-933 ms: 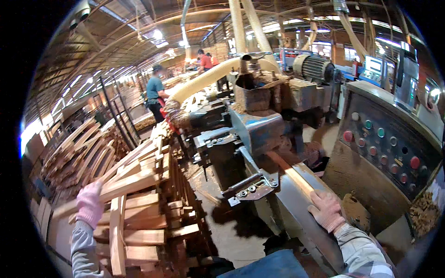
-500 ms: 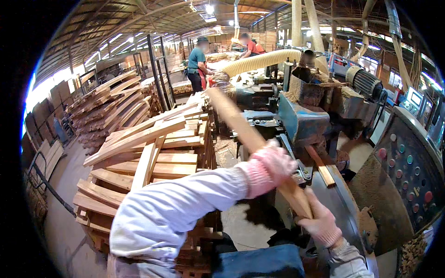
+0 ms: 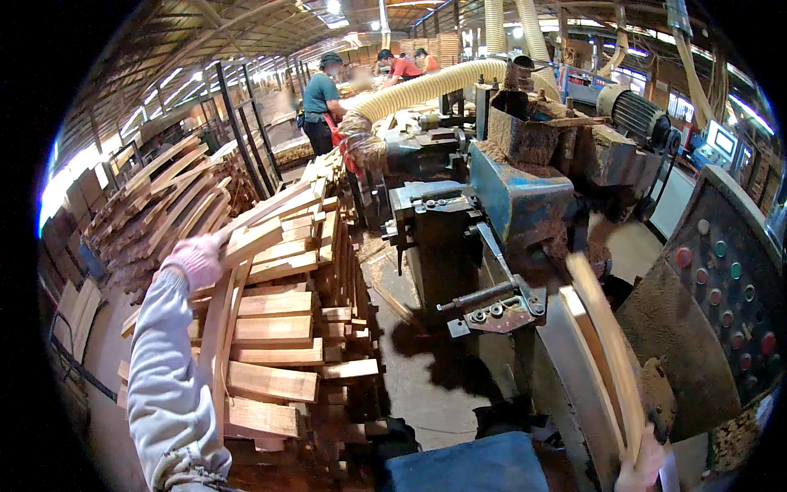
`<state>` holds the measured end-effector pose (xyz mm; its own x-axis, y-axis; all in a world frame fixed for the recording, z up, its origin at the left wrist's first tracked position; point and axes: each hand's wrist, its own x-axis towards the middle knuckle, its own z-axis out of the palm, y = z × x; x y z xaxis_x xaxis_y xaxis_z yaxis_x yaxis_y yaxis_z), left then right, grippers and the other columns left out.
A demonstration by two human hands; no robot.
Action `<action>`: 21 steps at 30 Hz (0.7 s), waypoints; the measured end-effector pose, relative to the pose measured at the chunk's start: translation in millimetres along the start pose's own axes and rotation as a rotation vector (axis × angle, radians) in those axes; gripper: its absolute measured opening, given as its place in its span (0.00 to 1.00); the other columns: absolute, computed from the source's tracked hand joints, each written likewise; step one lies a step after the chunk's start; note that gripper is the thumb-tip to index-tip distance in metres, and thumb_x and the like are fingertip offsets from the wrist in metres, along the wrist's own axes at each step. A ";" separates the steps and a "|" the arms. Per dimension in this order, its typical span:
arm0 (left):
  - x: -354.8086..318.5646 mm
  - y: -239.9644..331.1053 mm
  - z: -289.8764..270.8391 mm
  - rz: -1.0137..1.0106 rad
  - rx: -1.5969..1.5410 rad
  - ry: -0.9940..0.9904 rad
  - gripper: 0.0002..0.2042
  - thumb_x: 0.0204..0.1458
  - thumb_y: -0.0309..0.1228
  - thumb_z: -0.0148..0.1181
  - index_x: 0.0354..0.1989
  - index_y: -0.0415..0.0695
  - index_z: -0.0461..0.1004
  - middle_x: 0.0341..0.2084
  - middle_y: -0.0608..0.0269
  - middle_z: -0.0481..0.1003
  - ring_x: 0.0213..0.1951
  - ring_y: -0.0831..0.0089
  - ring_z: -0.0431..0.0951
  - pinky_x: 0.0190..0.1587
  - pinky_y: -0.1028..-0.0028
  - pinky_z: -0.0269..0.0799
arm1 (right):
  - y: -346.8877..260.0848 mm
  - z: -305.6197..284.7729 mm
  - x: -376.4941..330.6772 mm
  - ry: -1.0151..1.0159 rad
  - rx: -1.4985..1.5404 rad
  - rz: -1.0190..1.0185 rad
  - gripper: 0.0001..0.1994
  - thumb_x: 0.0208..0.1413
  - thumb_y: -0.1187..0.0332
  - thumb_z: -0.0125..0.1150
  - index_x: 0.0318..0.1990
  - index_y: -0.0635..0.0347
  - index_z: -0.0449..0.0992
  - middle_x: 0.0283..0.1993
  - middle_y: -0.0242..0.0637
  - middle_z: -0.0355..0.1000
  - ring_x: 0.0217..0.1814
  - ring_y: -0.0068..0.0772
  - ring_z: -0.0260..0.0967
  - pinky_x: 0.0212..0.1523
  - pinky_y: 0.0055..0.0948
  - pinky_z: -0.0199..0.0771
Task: The person handles wood slats, feeding them one at a time into a large woodworking machine and then placing them onto a stack.
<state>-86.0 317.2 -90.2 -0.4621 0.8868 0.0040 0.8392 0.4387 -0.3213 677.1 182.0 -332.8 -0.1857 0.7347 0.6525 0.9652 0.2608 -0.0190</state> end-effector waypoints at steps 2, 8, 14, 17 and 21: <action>-17.9 -16.5 11.3 -0.116 -0.021 -0.017 0.31 0.52 0.25 0.64 0.68 0.50 0.68 0.57 0.42 0.78 0.60 0.46 0.79 0.63 0.56 0.76 | 26.3 69.1 1.0 0.074 -0.009 0.088 0.39 0.43 0.77 0.75 0.69 0.69 0.71 0.63 0.53 0.76 0.59 0.54 0.74 0.60 0.51 0.70; -10.9 -55.5 60.2 -0.222 -0.073 0.082 0.36 0.52 0.19 0.59 0.74 0.49 0.63 0.69 0.46 0.68 0.72 0.50 0.66 0.74 0.60 0.63 | -18.9 165.4 181.4 0.025 0.395 0.195 0.36 0.47 0.76 0.69 0.68 0.63 0.70 0.53 0.52 0.78 0.53 0.58 0.74 0.57 0.52 0.71; 1.2 -68.5 78.8 -0.189 -0.109 0.156 0.36 0.50 0.18 0.60 0.72 0.48 0.65 0.69 0.45 0.69 0.71 0.49 0.67 0.72 0.58 0.64 | -12.6 181.2 161.4 0.009 0.256 0.070 0.41 0.54 0.66 0.71 0.76 0.56 0.61 0.60 0.48 0.72 0.61 0.57 0.65 0.64 0.50 0.62; 10.6 -68.9 92.9 -0.190 -0.108 0.200 0.36 0.49 0.16 0.60 0.71 0.50 0.66 0.67 0.46 0.71 0.70 0.50 0.69 0.71 0.58 0.66 | -2.4 126.0 88.1 0.011 0.144 0.003 0.41 0.47 0.69 0.74 0.73 0.58 0.67 0.59 0.45 0.75 0.58 0.55 0.67 0.62 0.46 0.63; 28.0 -98.2 121.5 -0.207 -0.058 0.240 0.37 0.48 0.19 0.67 0.70 0.53 0.68 0.65 0.49 0.74 0.67 0.52 0.72 0.70 0.60 0.67 | 1.3 24.4 3.9 -0.198 -0.002 0.125 0.38 0.39 0.69 0.74 0.65 0.64 0.72 0.53 0.47 0.78 0.56 0.55 0.71 0.59 0.51 0.66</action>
<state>-216.2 281.3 -173.6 -0.5499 0.7838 0.2887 0.7525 0.6148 -0.2359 673.1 200.5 -348.8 -0.0971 0.8697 0.4839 0.9832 0.1593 -0.0890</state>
